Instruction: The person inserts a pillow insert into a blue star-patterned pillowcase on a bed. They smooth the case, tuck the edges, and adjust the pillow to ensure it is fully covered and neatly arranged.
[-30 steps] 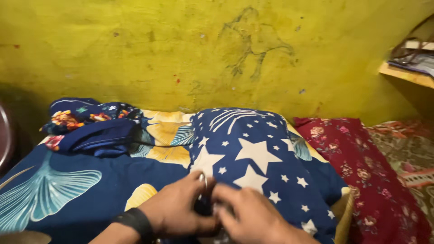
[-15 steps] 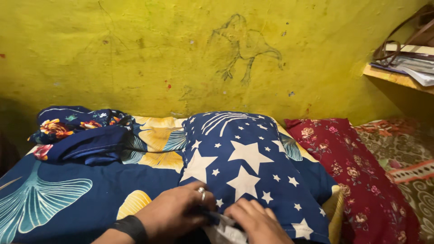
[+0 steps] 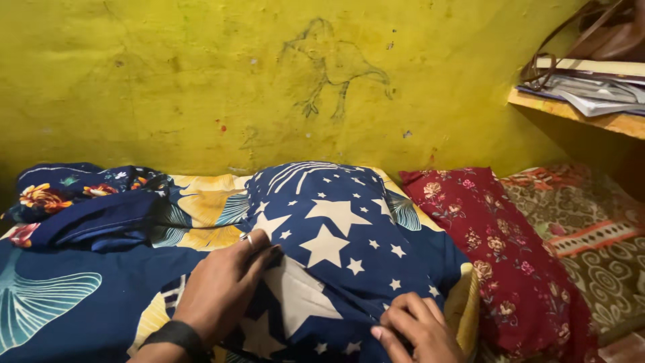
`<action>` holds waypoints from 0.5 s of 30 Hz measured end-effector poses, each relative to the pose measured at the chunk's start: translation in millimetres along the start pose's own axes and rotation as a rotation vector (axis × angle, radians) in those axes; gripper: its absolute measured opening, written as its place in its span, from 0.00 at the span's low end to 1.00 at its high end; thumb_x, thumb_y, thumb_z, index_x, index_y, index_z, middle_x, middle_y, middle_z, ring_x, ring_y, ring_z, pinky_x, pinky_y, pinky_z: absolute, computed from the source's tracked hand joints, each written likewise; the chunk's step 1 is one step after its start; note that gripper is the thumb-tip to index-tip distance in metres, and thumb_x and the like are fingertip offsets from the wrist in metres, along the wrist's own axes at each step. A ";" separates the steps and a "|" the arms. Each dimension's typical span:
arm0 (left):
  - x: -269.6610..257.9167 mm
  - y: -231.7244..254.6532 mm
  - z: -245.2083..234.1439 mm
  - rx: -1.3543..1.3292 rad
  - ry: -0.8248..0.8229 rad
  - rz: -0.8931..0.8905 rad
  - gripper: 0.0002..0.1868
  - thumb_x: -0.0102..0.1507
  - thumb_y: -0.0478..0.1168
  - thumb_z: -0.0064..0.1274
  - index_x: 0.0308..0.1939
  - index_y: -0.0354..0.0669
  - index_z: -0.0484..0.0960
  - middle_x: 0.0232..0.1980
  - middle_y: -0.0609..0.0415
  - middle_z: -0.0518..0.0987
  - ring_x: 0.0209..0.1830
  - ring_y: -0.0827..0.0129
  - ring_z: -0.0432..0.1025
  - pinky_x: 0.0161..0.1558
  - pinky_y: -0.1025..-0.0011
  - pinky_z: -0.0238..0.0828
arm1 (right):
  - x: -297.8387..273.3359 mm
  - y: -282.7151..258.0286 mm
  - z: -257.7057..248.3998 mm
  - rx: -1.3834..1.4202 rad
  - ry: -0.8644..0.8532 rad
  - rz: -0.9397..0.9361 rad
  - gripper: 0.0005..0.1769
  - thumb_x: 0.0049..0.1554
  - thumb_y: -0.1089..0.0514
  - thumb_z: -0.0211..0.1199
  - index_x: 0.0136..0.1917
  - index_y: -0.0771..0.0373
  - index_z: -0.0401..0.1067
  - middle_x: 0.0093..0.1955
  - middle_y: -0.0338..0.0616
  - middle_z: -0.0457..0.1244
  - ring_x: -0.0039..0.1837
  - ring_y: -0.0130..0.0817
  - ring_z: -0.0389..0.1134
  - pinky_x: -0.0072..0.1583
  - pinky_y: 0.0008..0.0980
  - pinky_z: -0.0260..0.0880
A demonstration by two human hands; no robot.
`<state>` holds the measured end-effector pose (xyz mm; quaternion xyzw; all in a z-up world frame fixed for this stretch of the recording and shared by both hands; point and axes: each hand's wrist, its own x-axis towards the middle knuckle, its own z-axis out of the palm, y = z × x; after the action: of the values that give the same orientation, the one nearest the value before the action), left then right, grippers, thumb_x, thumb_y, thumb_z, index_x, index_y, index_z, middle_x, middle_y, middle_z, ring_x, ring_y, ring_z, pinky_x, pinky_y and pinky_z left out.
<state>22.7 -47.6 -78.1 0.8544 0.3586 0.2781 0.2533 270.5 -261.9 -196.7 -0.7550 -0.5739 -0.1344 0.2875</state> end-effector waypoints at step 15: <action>-16.1 57.0 75.9 0.202 -0.318 0.551 0.21 0.51 0.43 0.61 0.48 0.47 0.80 0.46 0.49 0.77 0.52 0.49 0.68 0.49 0.51 0.68 | 32.2 -17.2 -34.2 0.729 -0.269 0.207 0.13 0.60 0.54 0.65 0.43 0.66 0.69 0.34 0.36 0.57 0.40 0.20 0.56 0.42 0.25 0.61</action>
<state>90.0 -112.4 -101.2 0.9727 0.0960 0.1623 0.1353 268.5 -253.5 -147.4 -0.6682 -0.5374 0.2075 0.4708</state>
